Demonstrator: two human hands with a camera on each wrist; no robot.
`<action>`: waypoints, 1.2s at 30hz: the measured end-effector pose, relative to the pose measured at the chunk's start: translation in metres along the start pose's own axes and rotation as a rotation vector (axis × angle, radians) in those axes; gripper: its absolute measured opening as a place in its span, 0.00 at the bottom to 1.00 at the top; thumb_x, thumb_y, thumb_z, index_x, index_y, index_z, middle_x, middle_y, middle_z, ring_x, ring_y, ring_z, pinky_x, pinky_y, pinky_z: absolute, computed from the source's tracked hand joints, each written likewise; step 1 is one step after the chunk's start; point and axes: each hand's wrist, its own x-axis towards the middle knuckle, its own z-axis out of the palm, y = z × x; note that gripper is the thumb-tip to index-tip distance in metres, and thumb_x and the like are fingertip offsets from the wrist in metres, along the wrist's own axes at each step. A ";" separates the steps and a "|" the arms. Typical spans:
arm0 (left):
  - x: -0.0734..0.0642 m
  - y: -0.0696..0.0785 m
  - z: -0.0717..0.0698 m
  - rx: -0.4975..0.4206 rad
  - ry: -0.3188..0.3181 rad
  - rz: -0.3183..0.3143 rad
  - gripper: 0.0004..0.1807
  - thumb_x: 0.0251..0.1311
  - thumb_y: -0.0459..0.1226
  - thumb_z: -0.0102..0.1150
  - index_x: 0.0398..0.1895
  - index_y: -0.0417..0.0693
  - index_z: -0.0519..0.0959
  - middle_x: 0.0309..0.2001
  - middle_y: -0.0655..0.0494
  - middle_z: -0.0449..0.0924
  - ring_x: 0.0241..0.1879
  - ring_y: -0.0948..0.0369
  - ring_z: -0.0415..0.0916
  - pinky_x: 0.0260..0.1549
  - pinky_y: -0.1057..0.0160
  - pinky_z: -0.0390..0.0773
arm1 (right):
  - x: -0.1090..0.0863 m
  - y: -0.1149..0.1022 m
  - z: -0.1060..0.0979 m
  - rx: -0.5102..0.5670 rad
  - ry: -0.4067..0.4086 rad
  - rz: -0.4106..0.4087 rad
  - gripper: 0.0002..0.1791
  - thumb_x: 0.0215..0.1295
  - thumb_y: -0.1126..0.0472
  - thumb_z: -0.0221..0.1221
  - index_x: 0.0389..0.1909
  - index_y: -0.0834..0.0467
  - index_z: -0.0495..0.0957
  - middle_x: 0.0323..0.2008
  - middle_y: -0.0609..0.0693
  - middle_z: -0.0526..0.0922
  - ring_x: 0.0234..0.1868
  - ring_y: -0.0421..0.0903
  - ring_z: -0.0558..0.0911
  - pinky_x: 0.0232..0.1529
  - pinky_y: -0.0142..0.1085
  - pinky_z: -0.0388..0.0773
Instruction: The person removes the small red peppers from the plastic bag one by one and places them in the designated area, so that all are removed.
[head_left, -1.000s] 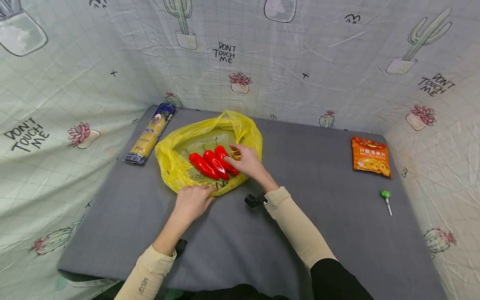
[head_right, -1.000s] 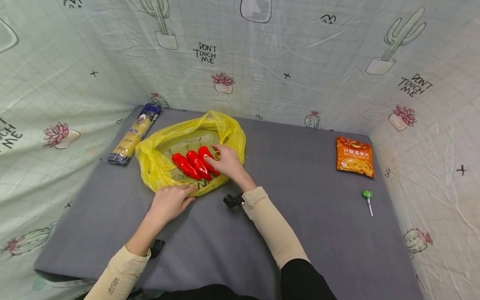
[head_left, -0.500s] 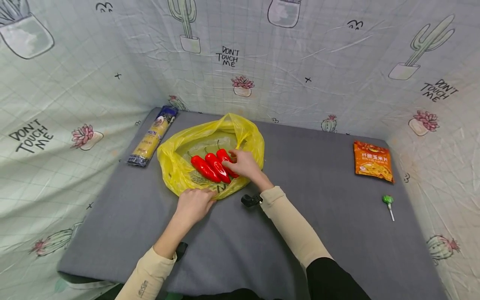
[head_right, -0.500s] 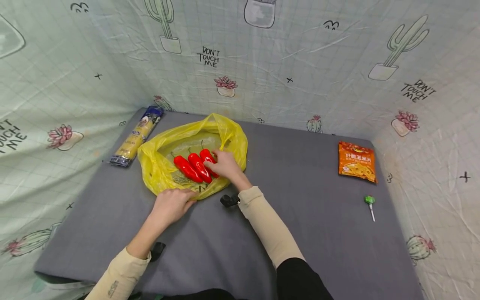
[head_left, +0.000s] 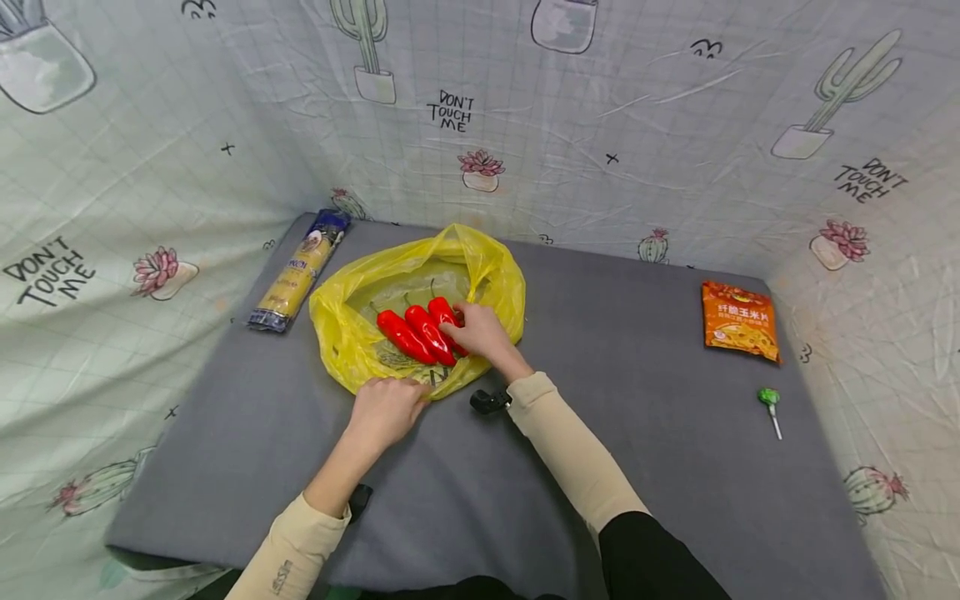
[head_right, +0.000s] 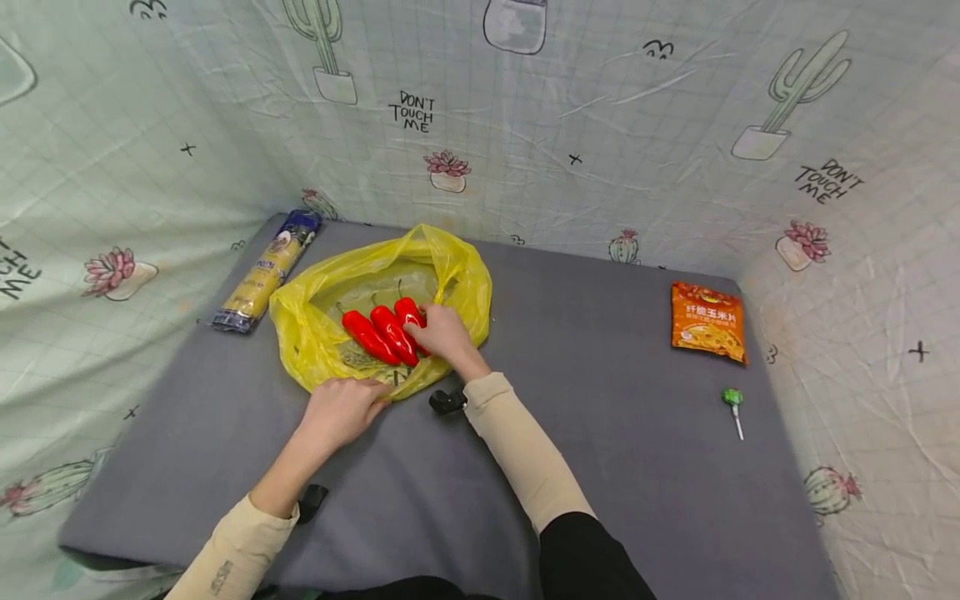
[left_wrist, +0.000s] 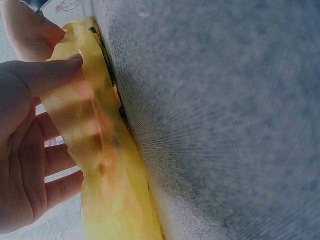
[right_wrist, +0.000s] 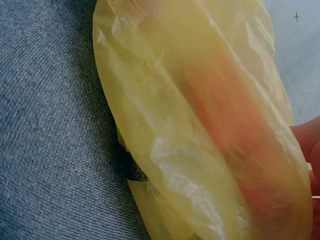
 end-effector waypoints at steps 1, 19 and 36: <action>0.000 0.000 0.000 0.002 -0.001 -0.002 0.06 0.58 0.40 0.68 0.37 0.60 0.88 0.27 0.56 0.86 0.22 0.54 0.80 0.23 0.56 0.75 | 0.000 0.000 0.000 -0.008 0.001 -0.003 0.29 0.68 0.48 0.60 0.63 0.61 0.75 0.52 0.58 0.86 0.50 0.52 0.86 0.52 0.43 0.82; -0.001 0.004 0.004 0.003 -0.004 -0.015 0.08 0.57 0.40 0.68 0.40 0.62 0.88 0.31 0.56 0.88 0.25 0.53 0.82 0.24 0.55 0.77 | 0.002 0.000 0.009 0.016 -0.021 0.040 0.31 0.67 0.49 0.62 0.65 0.62 0.74 0.54 0.59 0.84 0.50 0.52 0.84 0.49 0.40 0.81; -0.004 0.003 0.000 0.018 -0.002 -0.023 0.08 0.57 0.41 0.69 0.40 0.61 0.88 0.30 0.56 0.87 0.24 0.52 0.81 0.25 0.54 0.77 | -0.003 0.000 0.010 0.166 0.022 0.030 0.30 0.66 0.47 0.62 0.62 0.60 0.75 0.43 0.55 0.87 0.36 0.46 0.82 0.36 0.34 0.78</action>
